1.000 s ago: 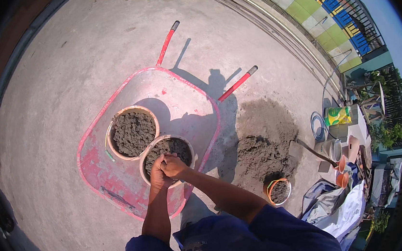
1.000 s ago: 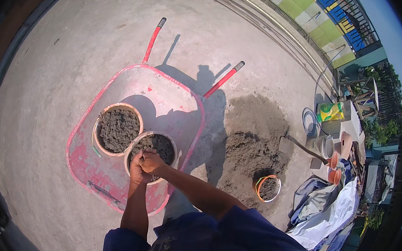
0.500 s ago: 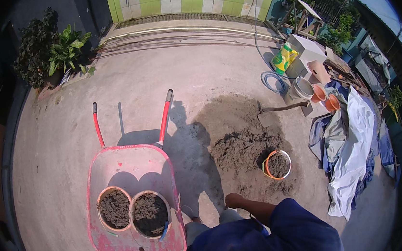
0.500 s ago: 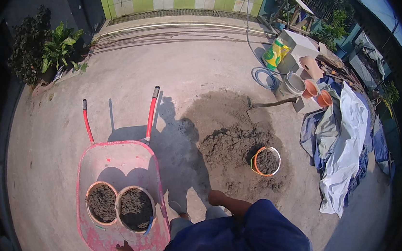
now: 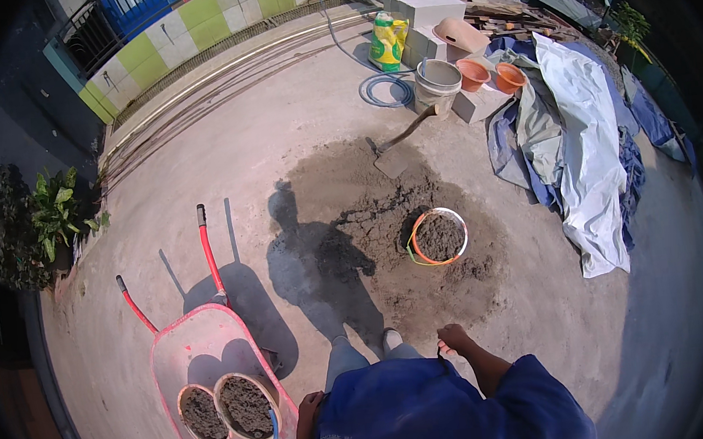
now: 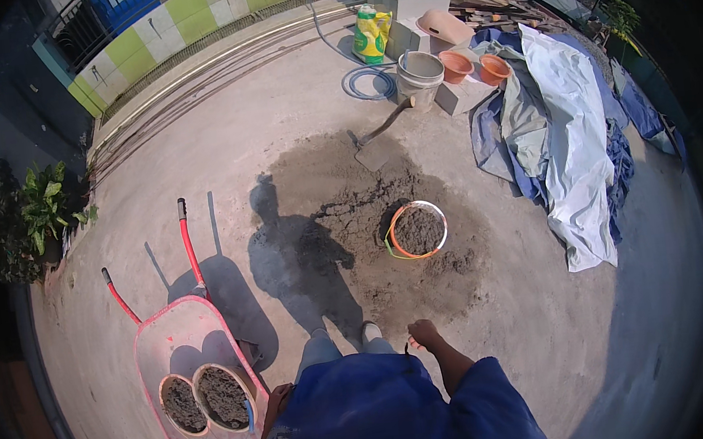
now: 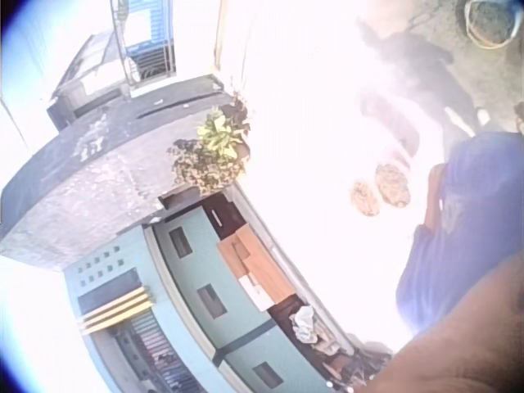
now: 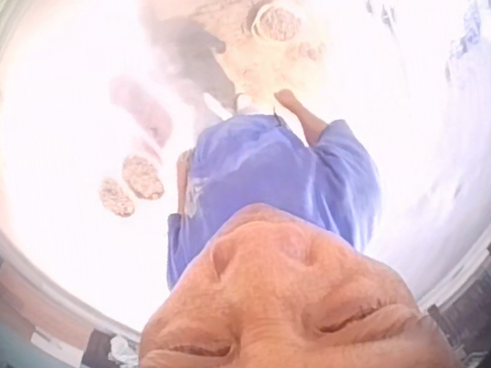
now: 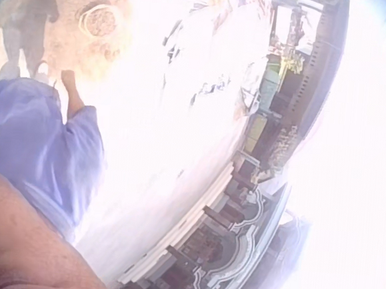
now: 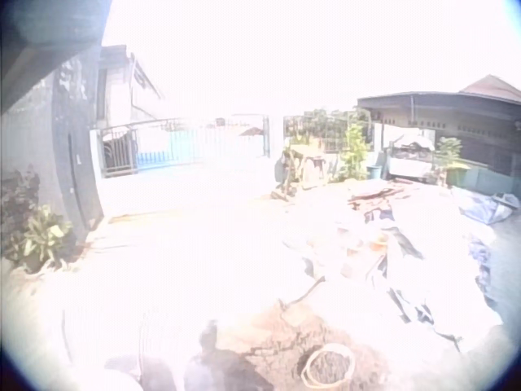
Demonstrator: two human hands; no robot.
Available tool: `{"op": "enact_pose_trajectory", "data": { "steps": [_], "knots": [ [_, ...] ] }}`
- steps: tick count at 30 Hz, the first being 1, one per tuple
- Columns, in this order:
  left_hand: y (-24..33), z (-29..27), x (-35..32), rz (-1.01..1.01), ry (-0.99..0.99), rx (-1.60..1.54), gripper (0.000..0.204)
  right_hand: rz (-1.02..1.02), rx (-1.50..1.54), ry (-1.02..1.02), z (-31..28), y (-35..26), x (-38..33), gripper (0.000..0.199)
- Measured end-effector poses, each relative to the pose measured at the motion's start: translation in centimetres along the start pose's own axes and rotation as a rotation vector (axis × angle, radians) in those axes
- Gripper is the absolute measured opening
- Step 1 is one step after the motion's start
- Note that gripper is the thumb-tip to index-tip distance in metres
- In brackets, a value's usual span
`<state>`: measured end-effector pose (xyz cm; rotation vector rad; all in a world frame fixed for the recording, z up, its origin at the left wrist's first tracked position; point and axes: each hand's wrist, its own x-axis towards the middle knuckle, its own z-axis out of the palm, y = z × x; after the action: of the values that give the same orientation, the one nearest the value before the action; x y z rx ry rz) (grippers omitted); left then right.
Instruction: The person uses a hoe to mix wet concrete on the ground and then scoops it into three buckets. The person places the buckets into a wheelbarrow and pushes it along a corridor to a set of stairs, stopping at the bottom.
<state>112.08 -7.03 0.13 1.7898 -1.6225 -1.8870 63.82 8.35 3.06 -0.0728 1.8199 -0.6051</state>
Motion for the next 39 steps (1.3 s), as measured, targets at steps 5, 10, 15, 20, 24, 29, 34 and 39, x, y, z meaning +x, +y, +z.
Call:
{"op": "enact_pose_trajectory", "data": {
  "steps": [5,10,15,20,24,29,34,39],
  "knots": [
    [-0.3,-0.8,7.3,-0.169,-0.234,-0.039,0.036,-0.136,0.065,0.137,-3.5,4.7,-1.4,0.017],
    [8.0,-3.7,9.7,-0.279,0.045,-0.060,0.036,0.047,0.404,0.267,-2.6,7.0,-3.0,0.018],
    [19.8,-4.0,14.1,-0.201,0.103,-0.110,0.037,0.067,0.502,0.291,-1.3,6.4,-4.1,0.020],
    [23.8,-3.0,18.0,-0.146,-0.034,0.001,0.040,-0.445,-0.170,0.415,-0.4,10.5,2.4,0.021],
    [24.9,-0.9,17.1,-0.243,-0.002,0.030,0.037,-0.209,0.174,0.348,-0.7,5.9,4.9,0.024],
    [22.5,0.3,14.3,-0.448,0.106,-0.001,0.034,0.086,0.149,0.272,-4.5,0.4,10.2,0.027],
    [22.4,2.3,6.9,-0.657,0.331,-0.081,0.036,-0.230,-0.348,0.220,-7.1,-3.7,20.8,0.033],
    [27.7,9.1,8.4,-0.813,0.160,0.119,0.039,0.000,-0.358,-0.143,-8.9,-10.5,30.3,0.055]
  ]
}}
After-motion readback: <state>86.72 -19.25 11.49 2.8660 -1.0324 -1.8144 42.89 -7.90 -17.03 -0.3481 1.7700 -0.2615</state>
